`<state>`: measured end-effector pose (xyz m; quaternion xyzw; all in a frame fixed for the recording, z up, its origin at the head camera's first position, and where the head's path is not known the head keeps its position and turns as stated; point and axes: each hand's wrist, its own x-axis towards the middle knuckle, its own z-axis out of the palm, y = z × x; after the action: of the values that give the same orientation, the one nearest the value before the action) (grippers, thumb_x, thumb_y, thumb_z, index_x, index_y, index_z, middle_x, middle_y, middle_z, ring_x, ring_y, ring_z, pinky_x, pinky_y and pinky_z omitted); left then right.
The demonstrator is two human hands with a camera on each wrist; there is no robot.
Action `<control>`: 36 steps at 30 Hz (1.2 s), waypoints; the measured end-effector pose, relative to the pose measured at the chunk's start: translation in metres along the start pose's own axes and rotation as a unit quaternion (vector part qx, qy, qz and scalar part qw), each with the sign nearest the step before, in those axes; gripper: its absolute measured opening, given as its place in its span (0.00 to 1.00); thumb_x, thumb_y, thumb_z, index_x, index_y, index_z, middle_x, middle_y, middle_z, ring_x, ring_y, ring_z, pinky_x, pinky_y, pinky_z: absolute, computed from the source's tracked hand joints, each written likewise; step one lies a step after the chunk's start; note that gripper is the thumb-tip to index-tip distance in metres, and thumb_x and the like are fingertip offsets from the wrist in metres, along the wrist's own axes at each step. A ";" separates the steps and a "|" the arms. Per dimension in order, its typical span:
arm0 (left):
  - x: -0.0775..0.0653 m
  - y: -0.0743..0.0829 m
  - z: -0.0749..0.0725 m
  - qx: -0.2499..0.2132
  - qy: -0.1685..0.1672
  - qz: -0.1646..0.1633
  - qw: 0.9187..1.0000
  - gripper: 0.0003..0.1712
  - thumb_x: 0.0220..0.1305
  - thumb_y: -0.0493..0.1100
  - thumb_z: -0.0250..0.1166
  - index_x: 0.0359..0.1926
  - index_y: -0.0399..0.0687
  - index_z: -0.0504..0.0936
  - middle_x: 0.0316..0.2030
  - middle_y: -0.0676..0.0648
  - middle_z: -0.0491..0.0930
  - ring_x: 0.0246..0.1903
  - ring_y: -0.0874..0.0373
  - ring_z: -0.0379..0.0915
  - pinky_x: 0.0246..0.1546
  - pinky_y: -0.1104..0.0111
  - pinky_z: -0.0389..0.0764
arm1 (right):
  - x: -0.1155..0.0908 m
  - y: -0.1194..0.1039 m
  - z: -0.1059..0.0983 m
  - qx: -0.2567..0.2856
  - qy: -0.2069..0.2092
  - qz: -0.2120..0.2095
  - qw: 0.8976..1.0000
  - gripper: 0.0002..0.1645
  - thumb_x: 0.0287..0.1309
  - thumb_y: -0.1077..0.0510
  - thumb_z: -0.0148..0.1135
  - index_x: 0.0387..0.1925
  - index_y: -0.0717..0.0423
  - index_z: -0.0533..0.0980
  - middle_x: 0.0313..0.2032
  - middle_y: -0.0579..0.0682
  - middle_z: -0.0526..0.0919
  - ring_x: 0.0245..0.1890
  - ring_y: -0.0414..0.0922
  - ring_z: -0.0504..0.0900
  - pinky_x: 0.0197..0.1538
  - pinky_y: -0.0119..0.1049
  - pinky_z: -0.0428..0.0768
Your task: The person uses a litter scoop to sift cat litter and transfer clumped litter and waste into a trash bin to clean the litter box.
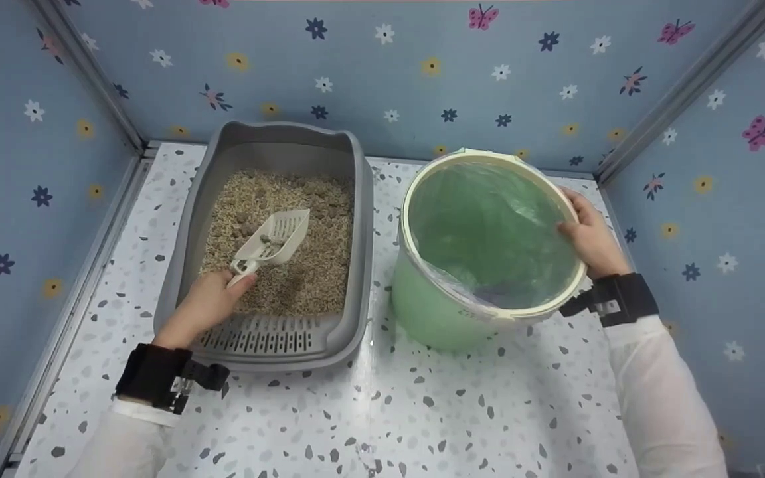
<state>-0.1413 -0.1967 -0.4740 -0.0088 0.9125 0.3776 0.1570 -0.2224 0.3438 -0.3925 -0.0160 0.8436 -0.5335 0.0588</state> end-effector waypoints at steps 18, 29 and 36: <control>-0.014 0.015 -0.003 0.089 0.090 0.030 0.991 0.28 0.71 0.52 0.51 0.45 0.25 0.72 0.21 0.41 0.73 0.15 0.55 0.66 0.13 0.66 0.69 | 0.000 0.000 -0.001 0.008 -0.001 0.016 1.000 0.39 0.61 0.73 0.37 0.73 0.54 0.47 0.67 0.63 0.58 0.60 0.56 0.68 0.62 0.50 0.69; -0.028 0.078 -0.023 0.186 0.189 0.124 0.956 0.25 0.68 0.51 0.56 0.43 0.28 0.75 0.19 0.37 0.76 0.12 0.50 0.69 0.09 0.63 0.69 | -0.001 0.000 0.000 0.003 -0.001 0.002 1.000 0.38 0.61 0.73 0.37 0.72 0.55 0.48 0.67 0.63 0.58 0.59 0.54 0.69 0.58 0.41 0.75; -0.027 0.138 -0.036 0.199 0.143 0.136 0.960 0.23 0.68 0.54 0.54 0.43 0.34 0.76 0.22 0.41 0.76 0.18 0.47 0.73 0.15 0.61 0.73 | 0.000 0.000 0.000 0.002 0.002 -0.001 1.000 0.38 0.60 0.74 0.38 0.72 0.56 0.49 0.66 0.64 0.59 0.58 0.53 0.70 0.57 0.39 0.75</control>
<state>-0.1441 -0.1258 -0.3477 0.0929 0.9748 0.2010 -0.0290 -0.2221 0.3443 -0.3927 -0.0154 0.8427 -0.5352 0.0569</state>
